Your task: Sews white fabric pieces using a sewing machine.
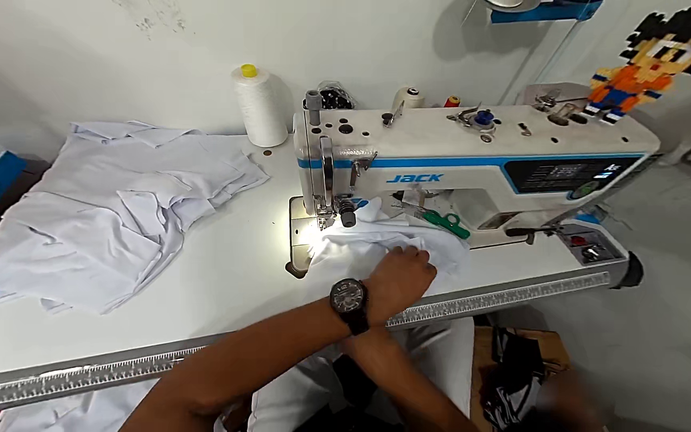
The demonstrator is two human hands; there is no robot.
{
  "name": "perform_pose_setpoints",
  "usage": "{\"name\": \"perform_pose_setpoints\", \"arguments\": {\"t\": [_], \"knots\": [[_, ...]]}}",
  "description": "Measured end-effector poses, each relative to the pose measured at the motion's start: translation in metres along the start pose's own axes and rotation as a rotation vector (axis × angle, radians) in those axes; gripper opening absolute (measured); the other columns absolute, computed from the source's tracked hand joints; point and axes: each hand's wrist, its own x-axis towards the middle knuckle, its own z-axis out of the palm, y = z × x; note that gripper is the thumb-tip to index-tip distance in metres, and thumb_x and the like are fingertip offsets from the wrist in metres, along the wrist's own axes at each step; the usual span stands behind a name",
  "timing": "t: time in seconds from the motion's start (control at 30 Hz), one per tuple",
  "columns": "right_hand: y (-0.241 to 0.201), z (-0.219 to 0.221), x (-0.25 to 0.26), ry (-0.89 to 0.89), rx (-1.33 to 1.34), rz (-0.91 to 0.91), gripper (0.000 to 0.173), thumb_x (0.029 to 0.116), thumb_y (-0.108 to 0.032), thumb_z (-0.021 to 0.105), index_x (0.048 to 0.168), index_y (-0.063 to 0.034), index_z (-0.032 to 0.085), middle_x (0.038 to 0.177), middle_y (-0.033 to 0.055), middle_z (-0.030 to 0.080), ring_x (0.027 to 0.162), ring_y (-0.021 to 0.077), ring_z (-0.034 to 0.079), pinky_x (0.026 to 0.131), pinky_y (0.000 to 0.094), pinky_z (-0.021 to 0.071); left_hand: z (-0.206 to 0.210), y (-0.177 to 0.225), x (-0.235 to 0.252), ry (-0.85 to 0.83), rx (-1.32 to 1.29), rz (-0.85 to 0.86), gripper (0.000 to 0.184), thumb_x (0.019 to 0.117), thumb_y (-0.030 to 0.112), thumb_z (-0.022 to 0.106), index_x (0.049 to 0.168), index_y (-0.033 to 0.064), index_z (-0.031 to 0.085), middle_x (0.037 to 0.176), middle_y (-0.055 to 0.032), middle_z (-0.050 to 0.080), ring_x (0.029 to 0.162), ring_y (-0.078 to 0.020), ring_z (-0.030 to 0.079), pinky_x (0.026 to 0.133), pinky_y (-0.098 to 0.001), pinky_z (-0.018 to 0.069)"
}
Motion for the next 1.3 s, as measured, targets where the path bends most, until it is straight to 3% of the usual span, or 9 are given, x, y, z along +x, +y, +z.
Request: {"name": "perform_pose_setpoints", "arguments": {"t": [0.13,0.3,0.43,0.5,0.6,0.73,1.03,1.2,1.3], "knots": [[0.01,0.015,0.008,0.242,-0.584,-0.408,0.028,0.0819,-0.03,0.079,0.098,-0.0065,0.077,0.097,0.0142,0.076,0.096,0.0315,0.073,0.081,0.0565,0.0581,-0.023,0.005,-0.039,0.257,-0.149,-0.12,0.016,0.0996,0.013,0.06,0.106,0.0063,0.073,0.088,-0.0101,0.071,0.081,-0.0275,0.072,0.067,-0.048,0.0592],[0.025,-0.024,0.024,-0.153,-0.812,-0.583,0.056,0.1071,-0.049,0.042,0.151,-0.0151,0.053,0.159,0.0031,0.047,0.152,0.0266,0.035,0.124,0.0584,0.0233,-0.079,-0.045,-0.191,0.822,-0.518,-0.882,0.03,0.1046,0.029,0.06,0.124,0.0055,0.061,0.081,-0.008,0.068,0.058,-0.0126,0.06,0.052,-0.0328,0.0521],[0.021,-0.033,0.031,-0.238,-0.87,-0.614,0.06,0.1078,-0.052,0.036,0.157,-0.0197,0.043,0.168,-0.0033,0.033,0.158,0.0238,0.021,0.125,0.0598,0.0188,-0.078,-0.05,-0.286,0.91,-0.068,-1.316,0.057,0.1043,0.03,0.055,0.142,-0.0109,0.044,0.115,-0.0357,0.062,0.098,-0.0484,0.063,0.084,-0.0656,0.0501],[0.02,-0.028,0.025,-0.226,-0.88,-0.62,0.059,0.1071,-0.052,0.039,0.157,-0.0195,0.044,0.167,-0.0028,0.035,0.157,0.0254,0.025,0.122,0.0644,0.0229,-0.074,-0.045,-0.288,0.791,0.01,-1.215,0.049,0.1026,0.023,0.057,0.136,-0.0139,0.051,0.123,-0.0401,0.057,0.109,-0.0551,0.059,0.089,-0.0677,0.0483],[0.026,-0.015,0.005,-0.14,-0.863,-0.661,0.059,0.1043,-0.051,0.047,0.153,-0.0176,0.049,0.163,-0.001,0.042,0.153,0.0293,0.035,0.116,0.0695,0.0312,-0.044,-0.052,-0.244,0.455,-0.167,-0.822,0.043,0.0996,0.032,0.063,0.131,0.0023,0.066,0.129,-0.0194,0.067,0.12,-0.0362,0.064,0.1,-0.0578,0.0525],[0.035,-0.006,-0.015,-0.033,-0.922,-0.686,0.062,0.1026,-0.058,0.043,0.15,-0.0192,0.052,0.161,-0.0032,0.045,0.15,0.0277,0.039,0.114,0.0667,0.0331,0.002,-0.09,-0.175,0.171,-0.021,-0.434,0.06,0.1034,0.054,0.042,0.148,0.0171,0.056,0.159,-0.0047,0.047,0.148,-0.0289,0.041,0.115,-0.0618,0.0362],[0.03,-0.061,0.078,-0.138,-0.918,-0.669,0.06,0.1056,-0.056,0.038,0.153,-0.0207,0.05,0.162,-0.0027,0.043,0.153,0.0239,0.034,0.119,0.0643,0.0298,-0.007,-0.193,-0.108,0.194,-0.07,-0.29,0.04,0.1055,0.024,0.042,0.125,0.0005,0.068,0.142,-0.0161,0.061,0.143,-0.0336,0.047,0.116,-0.0629,0.0326],[0.022,-0.094,0.132,-0.271,-1.015,-0.736,0.064,0.1057,-0.06,0.032,0.152,-0.0201,0.052,0.161,0.0002,0.044,0.154,0.0242,0.03,0.124,0.0587,0.0228,-0.021,-0.186,-0.115,0.364,0.005,-0.174,0.024,0.0967,0.013,0.053,0.101,-0.0013,0.071,0.118,-0.0181,0.069,0.12,-0.0341,0.064,0.102,-0.0508,0.0516],[0.027,-0.097,0.138,-0.287,-1.012,-0.778,0.063,0.1058,-0.06,0.03,0.152,-0.0223,0.052,0.161,0.0003,0.044,0.154,0.0234,0.031,0.125,0.056,0.023,-0.005,-0.163,-0.145,0.316,-0.061,-0.038,0.04,0.1053,0.036,0.046,0.125,0.0122,0.071,0.133,-0.0123,0.065,0.13,-0.0271,0.059,0.111,-0.0477,0.0469]]}}
